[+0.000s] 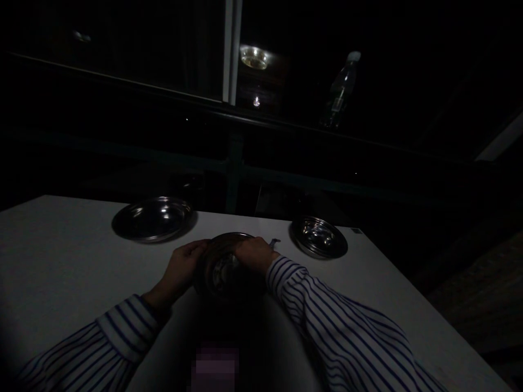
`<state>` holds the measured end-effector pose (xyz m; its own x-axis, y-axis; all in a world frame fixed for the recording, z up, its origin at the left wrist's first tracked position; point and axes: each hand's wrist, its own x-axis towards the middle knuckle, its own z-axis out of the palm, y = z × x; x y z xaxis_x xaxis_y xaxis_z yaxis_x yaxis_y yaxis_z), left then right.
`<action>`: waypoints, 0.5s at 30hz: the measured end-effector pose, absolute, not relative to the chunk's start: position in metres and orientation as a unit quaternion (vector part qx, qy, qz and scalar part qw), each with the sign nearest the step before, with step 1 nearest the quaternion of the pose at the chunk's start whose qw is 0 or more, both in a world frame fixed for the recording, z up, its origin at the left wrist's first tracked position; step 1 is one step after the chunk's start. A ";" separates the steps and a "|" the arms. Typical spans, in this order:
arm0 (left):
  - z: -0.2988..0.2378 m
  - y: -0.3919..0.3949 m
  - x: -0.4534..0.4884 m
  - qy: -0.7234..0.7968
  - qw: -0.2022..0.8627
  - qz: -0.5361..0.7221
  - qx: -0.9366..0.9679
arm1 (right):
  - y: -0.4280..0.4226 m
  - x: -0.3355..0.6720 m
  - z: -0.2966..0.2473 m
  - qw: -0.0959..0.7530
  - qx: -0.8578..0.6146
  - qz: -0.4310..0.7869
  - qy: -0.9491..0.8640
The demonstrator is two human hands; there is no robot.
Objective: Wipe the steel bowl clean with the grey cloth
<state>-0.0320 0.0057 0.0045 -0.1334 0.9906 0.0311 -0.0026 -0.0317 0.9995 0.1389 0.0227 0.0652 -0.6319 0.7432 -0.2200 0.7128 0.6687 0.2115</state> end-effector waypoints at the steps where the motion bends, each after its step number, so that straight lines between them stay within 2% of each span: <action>1: 0.004 0.006 -0.031 0.525 0.458 0.541 0.470 | 0.020 0.142 0.066 0.153 0.403 0.052 0.901; 8: 0.002 0.005 -0.029 0.532 0.445 0.543 0.473 | 0.003 0.156 0.079 0.210 0.391 0.008 0.896; 15: 0.005 0.002 -0.026 0.530 0.458 0.546 0.459 | -0.014 0.158 0.080 0.190 0.398 -0.096 0.892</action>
<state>-0.0257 0.0016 0.0054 -0.1582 0.9873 0.0153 -0.0139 -0.0177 0.9997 0.1578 -0.0142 0.0796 -0.6115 0.6733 -0.4156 0.7465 0.6650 -0.0211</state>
